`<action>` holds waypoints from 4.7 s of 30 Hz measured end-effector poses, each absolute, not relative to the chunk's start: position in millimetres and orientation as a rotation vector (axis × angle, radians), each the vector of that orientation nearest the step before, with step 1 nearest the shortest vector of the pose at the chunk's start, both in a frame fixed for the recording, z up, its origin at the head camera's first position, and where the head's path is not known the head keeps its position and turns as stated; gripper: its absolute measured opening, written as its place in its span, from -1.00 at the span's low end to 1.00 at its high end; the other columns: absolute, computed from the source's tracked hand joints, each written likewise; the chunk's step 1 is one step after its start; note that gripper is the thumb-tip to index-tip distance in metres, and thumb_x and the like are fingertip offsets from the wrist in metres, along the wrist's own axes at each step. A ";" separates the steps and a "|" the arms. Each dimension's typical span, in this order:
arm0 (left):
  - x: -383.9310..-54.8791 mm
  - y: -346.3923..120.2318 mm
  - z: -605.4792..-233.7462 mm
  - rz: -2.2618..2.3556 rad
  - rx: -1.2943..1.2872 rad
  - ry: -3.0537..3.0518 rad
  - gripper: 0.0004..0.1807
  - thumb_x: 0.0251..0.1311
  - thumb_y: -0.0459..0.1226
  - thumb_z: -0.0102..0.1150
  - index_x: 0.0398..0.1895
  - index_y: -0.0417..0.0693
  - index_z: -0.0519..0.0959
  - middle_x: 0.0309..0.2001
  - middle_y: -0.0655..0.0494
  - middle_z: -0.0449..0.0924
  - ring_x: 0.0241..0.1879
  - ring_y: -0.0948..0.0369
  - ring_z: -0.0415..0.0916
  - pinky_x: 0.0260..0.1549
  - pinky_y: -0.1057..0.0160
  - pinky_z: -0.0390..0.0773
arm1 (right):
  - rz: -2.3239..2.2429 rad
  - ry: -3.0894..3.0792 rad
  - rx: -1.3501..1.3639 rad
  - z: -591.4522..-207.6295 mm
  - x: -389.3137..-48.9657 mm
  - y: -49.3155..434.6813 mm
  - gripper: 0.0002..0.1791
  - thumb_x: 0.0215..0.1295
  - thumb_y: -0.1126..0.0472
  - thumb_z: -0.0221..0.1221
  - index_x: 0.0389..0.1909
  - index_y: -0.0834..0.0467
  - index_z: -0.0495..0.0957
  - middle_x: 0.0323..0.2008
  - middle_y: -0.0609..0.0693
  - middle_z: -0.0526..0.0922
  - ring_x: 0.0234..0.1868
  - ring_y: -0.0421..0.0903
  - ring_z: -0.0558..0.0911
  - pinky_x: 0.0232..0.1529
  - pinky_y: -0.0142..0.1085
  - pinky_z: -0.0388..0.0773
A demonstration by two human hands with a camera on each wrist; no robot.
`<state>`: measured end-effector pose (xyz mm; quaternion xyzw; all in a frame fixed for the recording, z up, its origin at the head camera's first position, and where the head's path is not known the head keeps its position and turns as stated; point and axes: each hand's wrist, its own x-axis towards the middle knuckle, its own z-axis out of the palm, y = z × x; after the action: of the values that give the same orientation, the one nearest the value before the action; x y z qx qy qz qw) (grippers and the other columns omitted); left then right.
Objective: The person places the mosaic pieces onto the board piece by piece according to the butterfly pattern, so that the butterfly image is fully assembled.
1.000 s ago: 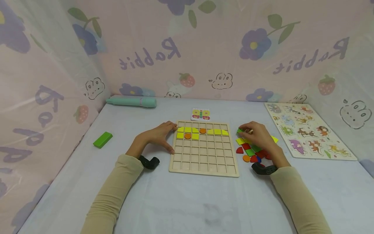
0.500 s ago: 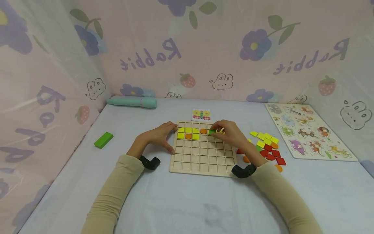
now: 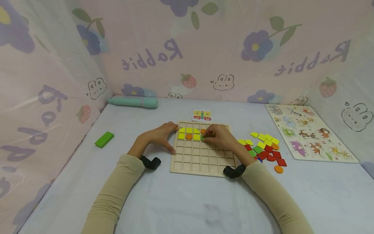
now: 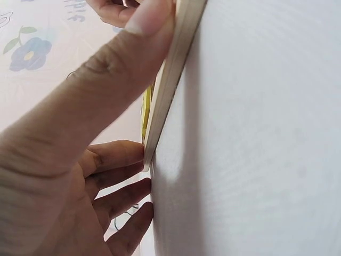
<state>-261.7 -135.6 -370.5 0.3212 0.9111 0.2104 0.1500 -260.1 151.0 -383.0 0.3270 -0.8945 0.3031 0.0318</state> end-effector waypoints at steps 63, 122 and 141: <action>-263.1 -136.8 -372.8 0.564 0.905 2.645 0.10 -0.33 0.12 0.50 0.30 -0.14 0.20 0.33 0.01 0.12 0.35 0.03 0.01 0.34 0.03 0.07 | 0.675 -3.005 0.344 -361.2 -247.4 319.0 -0.61 0.11 0.14 0.30 -0.10 0.31 0.57 -0.25 0.21 0.61 -0.21 0.11 0.51 -0.15 0.01 0.46; -261.6 -134.6 -370.7 0.555 0.886 2.639 0.07 -0.32 0.11 0.50 0.29 -0.13 0.21 0.34 0.01 0.12 0.36 0.04 0.00 0.34 0.05 0.05 | 0.839 -2.770 1.071 -364.7 -246.0 207.1 -0.79 0.13 0.29 0.29 -0.18 0.16 0.66 -0.17 0.02 0.61 -0.13 -0.02 0.55 -0.13 -0.09 0.54; -260.8 -135.9 -369.2 0.562 0.922 2.643 0.14 -0.35 0.12 0.50 0.32 -0.19 0.18 0.34 -0.04 0.12 0.38 0.03 -0.03 0.35 0.06 0.02 | 0.632 -2.805 0.685 -339.5 -208.1 323.6 -0.84 0.13 0.27 0.29 -0.24 0.13 0.65 -0.31 -0.05 0.65 -0.28 -0.10 0.55 -0.27 -0.40 0.56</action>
<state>-260.8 -135.9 -369.2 0.3194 0.9163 0.1949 0.1426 -208.1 323.6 -339.5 0.2306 -0.9449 0.2130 0.0928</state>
